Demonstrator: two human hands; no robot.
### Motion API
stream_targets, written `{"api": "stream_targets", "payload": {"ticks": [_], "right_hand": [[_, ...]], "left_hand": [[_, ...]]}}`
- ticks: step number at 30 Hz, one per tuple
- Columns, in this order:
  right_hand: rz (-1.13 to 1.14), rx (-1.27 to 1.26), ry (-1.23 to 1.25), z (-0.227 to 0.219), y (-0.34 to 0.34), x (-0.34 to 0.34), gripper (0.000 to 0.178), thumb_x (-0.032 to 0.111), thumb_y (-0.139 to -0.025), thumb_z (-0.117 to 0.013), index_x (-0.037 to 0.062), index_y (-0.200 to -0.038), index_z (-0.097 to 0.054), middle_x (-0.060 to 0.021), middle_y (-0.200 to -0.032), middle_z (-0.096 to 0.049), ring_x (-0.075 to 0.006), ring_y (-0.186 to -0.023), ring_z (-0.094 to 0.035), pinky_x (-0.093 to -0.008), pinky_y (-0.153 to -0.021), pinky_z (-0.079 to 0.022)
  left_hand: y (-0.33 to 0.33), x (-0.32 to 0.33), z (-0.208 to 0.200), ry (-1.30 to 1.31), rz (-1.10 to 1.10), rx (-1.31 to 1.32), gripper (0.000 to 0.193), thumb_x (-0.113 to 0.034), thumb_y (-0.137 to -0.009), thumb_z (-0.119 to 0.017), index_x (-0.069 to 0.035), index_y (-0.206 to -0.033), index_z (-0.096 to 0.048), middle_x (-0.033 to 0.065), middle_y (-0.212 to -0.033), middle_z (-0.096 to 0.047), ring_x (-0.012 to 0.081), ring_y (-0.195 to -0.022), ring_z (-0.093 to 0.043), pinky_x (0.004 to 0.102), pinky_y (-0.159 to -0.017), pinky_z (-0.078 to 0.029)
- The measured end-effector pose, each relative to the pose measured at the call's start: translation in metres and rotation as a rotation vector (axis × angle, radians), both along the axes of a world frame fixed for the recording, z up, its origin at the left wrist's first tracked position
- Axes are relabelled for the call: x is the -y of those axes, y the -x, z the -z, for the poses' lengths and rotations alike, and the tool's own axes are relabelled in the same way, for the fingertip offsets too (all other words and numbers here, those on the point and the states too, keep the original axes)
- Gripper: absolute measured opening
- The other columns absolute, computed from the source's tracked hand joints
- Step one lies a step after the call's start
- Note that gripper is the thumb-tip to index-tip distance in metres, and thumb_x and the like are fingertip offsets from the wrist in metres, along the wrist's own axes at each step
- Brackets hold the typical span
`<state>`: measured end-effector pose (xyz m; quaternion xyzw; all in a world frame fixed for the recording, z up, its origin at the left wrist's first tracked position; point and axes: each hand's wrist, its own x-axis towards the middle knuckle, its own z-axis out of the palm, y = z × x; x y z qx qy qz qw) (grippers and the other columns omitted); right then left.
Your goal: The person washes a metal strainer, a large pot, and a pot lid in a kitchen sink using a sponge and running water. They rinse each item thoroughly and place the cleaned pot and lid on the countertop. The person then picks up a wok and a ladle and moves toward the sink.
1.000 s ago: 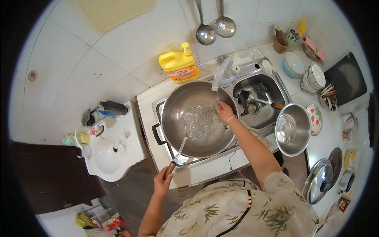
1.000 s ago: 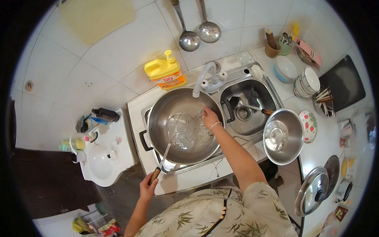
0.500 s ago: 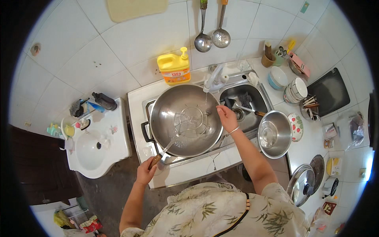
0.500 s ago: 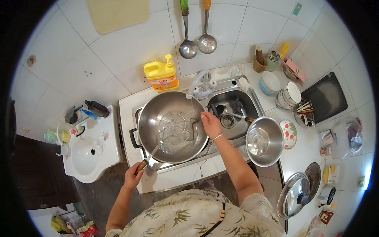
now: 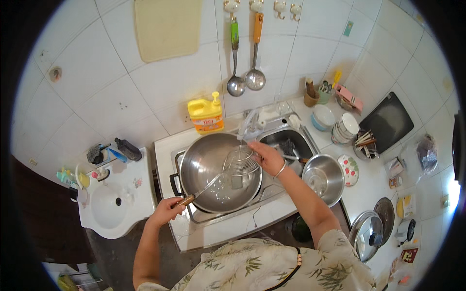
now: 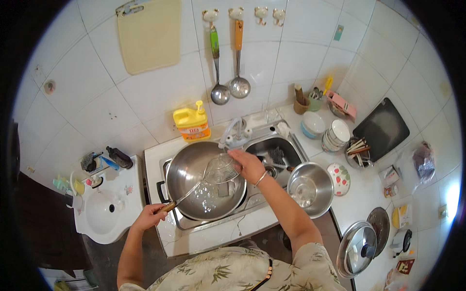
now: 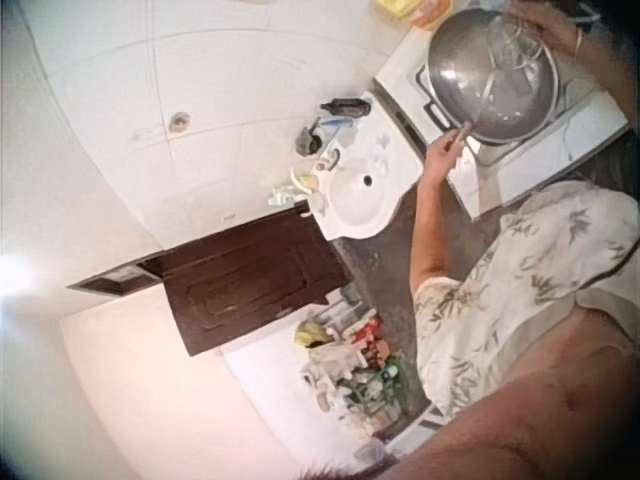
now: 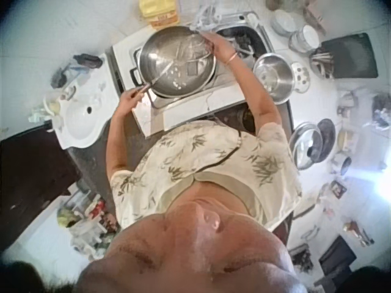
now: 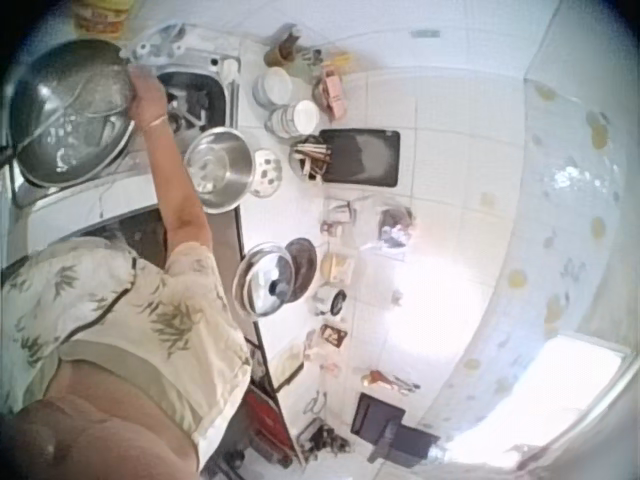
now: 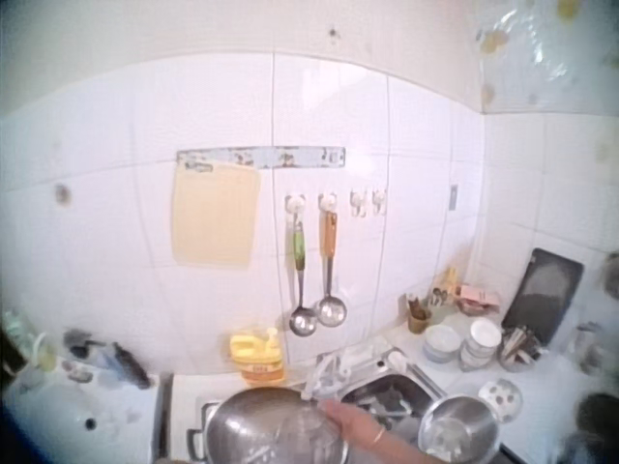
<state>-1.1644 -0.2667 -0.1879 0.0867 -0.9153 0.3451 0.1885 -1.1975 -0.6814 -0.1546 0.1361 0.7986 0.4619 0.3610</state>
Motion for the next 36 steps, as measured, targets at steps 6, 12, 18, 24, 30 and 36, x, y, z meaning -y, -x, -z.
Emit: {"api": "stream_targets", "payload": {"ticks": [6,12,18,24,30,36], "right_hand": [[0.138,-0.151,0.216,0.008,0.005,-0.034,0.021,0.006,-0.083,-0.053,0.0031,-0.104,-0.057,-0.0138,-0.083,-0.063,-0.0273,-0.07,-0.06,-0.0315,-0.061,-0.047],[0.231,0.146,0.919,0.015,0.028,-0.072,0.023,0.018,-0.092,-0.045,-0.0005,-0.093,-0.058,-0.0049,-0.066,-0.06,-0.0102,-0.057,-0.057,-0.0226,-0.05,-0.046],[0.361,0.03,1.268,0.018,0.065,-0.104,0.025,0.024,-0.093,-0.043,0.0026,-0.091,-0.055,-0.009,-0.063,-0.061,-0.0154,-0.047,-0.057,-0.0254,-0.043,-0.046],[0.453,-0.026,1.434,0.027,0.094,-0.147,0.024,0.026,-0.09,-0.044,0.0046,-0.088,-0.055,-0.0099,-0.067,-0.064,-0.0149,-0.049,-0.058,-0.0256,-0.042,-0.045],[0.461,-0.044,1.466,0.037,0.112,-0.176,0.023,0.024,-0.089,-0.044,0.0041,-0.086,-0.054,-0.011,-0.065,-0.064,-0.0149,-0.048,-0.057,-0.025,-0.041,-0.045],[0.419,-0.027,1.467,0.043,0.114,-0.175,0.024,0.024,-0.091,-0.043,0.0044,-0.086,-0.054,-0.0104,-0.065,-0.064,-0.0145,-0.048,-0.057,-0.0253,-0.041,-0.046]], "left_hand": [[0.04,-0.02,-0.08,-0.437,-0.083,0.061,0.043,-0.017,-0.082,-0.058,-0.003,-0.121,-0.047,0.011,-0.094,-0.062,0.023,-0.074,-0.063,0.0272,-0.053,-0.052],[0.073,-0.111,-0.108,-1.153,-0.26,0.033,0.051,-0.039,-0.091,-0.039,-0.007,-0.131,-0.034,0.0166,-0.121,-0.048,0.0301,-0.105,-0.052,0.0383,-0.079,-0.049],[0.066,-0.163,-0.018,-0.746,-0.383,0.038,0.039,-0.031,-0.092,-0.043,-0.004,-0.121,-0.044,0.011,-0.104,-0.057,0.0199,-0.081,-0.06,0.0298,-0.067,-0.048],[0.027,-0.148,0.045,-0.51,-0.551,0.148,0.034,-0.027,-0.092,-0.046,-0.004,-0.116,-0.047,0.0093,-0.095,-0.059,0.02,-0.075,-0.061,0.0299,-0.063,-0.048],[0.011,-0.132,0.061,-0.509,-0.696,0.172,0.031,-0.025,-0.091,-0.048,-0.004,-0.114,-0.048,0.0091,-0.089,-0.061,0.0195,-0.072,-0.061,0.0302,-0.062,-0.05],[0.007,-0.129,0.073,-0.527,-0.738,0.181,0.031,-0.024,-0.09,-0.051,-0.004,-0.113,-0.049,0.01,-0.09,-0.061,0.0198,-0.071,-0.062,0.0295,-0.06,-0.05]]}}
